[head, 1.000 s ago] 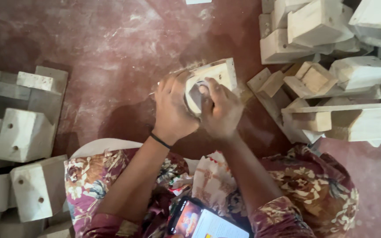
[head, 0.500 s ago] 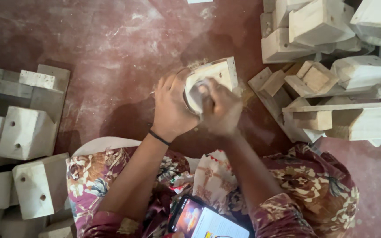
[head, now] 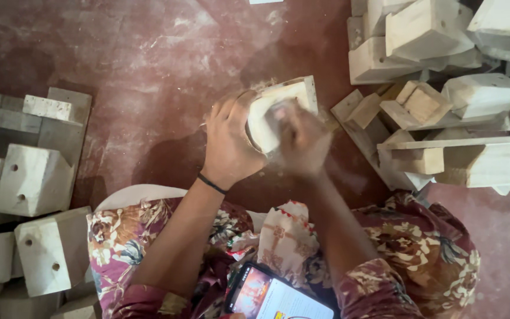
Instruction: The person sits on the floor surrounded by piles of white plaster-like blocks and rubs a small abrasive pad over the surface of one block, turning it to work different faces. They continue rubbing the block's surfaces and then set it down with the other finished blocks.
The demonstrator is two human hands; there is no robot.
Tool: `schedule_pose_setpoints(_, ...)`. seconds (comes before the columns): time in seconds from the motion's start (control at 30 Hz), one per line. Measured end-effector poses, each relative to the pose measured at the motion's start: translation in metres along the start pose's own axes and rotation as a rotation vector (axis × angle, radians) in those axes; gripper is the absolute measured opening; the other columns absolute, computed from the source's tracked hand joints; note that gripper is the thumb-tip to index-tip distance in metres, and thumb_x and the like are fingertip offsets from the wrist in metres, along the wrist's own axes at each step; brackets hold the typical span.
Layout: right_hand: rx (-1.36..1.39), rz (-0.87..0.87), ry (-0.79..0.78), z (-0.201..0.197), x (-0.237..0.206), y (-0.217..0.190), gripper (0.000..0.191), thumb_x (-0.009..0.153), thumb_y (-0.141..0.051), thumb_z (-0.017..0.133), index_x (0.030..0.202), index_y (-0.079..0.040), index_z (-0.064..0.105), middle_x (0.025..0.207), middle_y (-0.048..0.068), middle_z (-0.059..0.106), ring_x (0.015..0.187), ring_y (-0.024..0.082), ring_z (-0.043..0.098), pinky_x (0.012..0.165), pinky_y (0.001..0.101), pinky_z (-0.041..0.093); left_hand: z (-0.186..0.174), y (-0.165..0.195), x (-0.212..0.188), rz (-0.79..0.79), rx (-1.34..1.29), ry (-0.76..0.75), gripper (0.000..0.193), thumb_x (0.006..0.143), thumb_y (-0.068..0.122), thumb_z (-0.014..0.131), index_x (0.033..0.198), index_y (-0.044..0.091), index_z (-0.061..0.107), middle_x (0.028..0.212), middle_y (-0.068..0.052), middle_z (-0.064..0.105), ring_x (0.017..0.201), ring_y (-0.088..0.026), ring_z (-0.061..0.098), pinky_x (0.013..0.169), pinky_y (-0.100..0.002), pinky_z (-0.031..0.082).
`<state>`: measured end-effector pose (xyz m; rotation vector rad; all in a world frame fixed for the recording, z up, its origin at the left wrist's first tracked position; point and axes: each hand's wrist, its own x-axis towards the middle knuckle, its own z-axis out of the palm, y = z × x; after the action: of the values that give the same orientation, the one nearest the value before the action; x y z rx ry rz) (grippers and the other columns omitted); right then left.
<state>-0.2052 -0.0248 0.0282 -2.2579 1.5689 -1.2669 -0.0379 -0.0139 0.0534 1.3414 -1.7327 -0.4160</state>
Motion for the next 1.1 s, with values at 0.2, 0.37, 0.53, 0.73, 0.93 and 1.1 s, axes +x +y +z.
schedule_pose_setpoints(0.2,-0.159,0.382,0.085,0.0,0.006,0.023,0.014,0.108,-0.023,0.063,0.104,-0.012,0.07,0.088,0.01,0.072,0.07,0.027,0.07,0.062,0.0405,0.053,0.002,0.0,0.003,-0.023,-0.001,0.002,0.071,0.063,0.001,0.073,0.133,0.004,0.058,0.132,-0.018,0.064,0.123,-0.042,0.057,0.105,-0.048,0.044)
schedule_pose_setpoints(0.37,0.103,0.006,0.029,0.006,-0.006,0.002,0.018,0.107,-0.018,0.061,0.119,-0.007,0.068,0.09,0.015,0.07,0.075,0.029,0.07,0.066,0.0408,0.055,0.002,-0.001,0.0,0.065,-0.039,0.036,0.068,0.07,0.005,0.08,0.133,0.006,0.056,0.133,-0.017,0.062,0.127,-0.042,0.056,0.108,-0.048,0.043)
schedule_pose_setpoints(0.53,-0.074,0.353,0.085,-0.001,0.013,0.009,0.01,0.106,-0.018,0.065,0.108,-0.008,0.069,0.085,0.015,0.071,0.068,0.031,0.07,0.06,0.0417,0.052,0.003,0.002,0.0,0.008,-0.008,-0.014,0.071,0.06,-0.002,0.07,0.13,0.005,0.058,0.13,-0.016,0.065,0.125,-0.041,0.056,0.105,-0.049,0.042)
schedule_pose_setpoints(0.73,-0.034,0.103,0.096,0.0,0.0,-0.008,0.016,0.103,-0.013,0.064,0.118,-0.008,0.068,0.092,0.017,0.07,0.077,0.036,0.069,0.068,0.0444,0.055,0.004,0.003,0.0,0.043,-0.055,-0.012,0.069,0.064,0.002,0.075,0.131,0.005,0.057,0.131,-0.015,0.063,0.126,-0.04,0.055,0.105,-0.048,0.042)
schedule_pose_setpoints(0.93,-0.168,0.155,0.069,-0.003,0.009,0.012,0.019,0.102,-0.013,0.062,0.117,-0.006,0.071,0.085,0.016,0.069,0.07,0.034,0.069,0.062,0.044,0.053,0.0,0.001,0.0,0.027,-0.027,-0.056,0.071,0.06,0.0,0.071,0.13,0.006,0.059,0.135,-0.013,0.063,0.127,-0.039,0.055,0.106,-0.048,0.042)
schedule_pose_setpoints(1.1,-0.128,0.402,0.065,0.003,0.006,0.011,0.021,0.104,-0.027,0.062,0.105,-0.008,0.071,0.081,0.01,0.073,0.059,0.027,0.069,0.053,0.041,0.051,0.003,0.005,0.001,0.027,0.007,-0.045,0.071,0.06,0.001,0.071,0.13,0.007,0.059,0.135,-0.011,0.063,0.126,-0.036,0.055,0.102,-0.047,0.041)
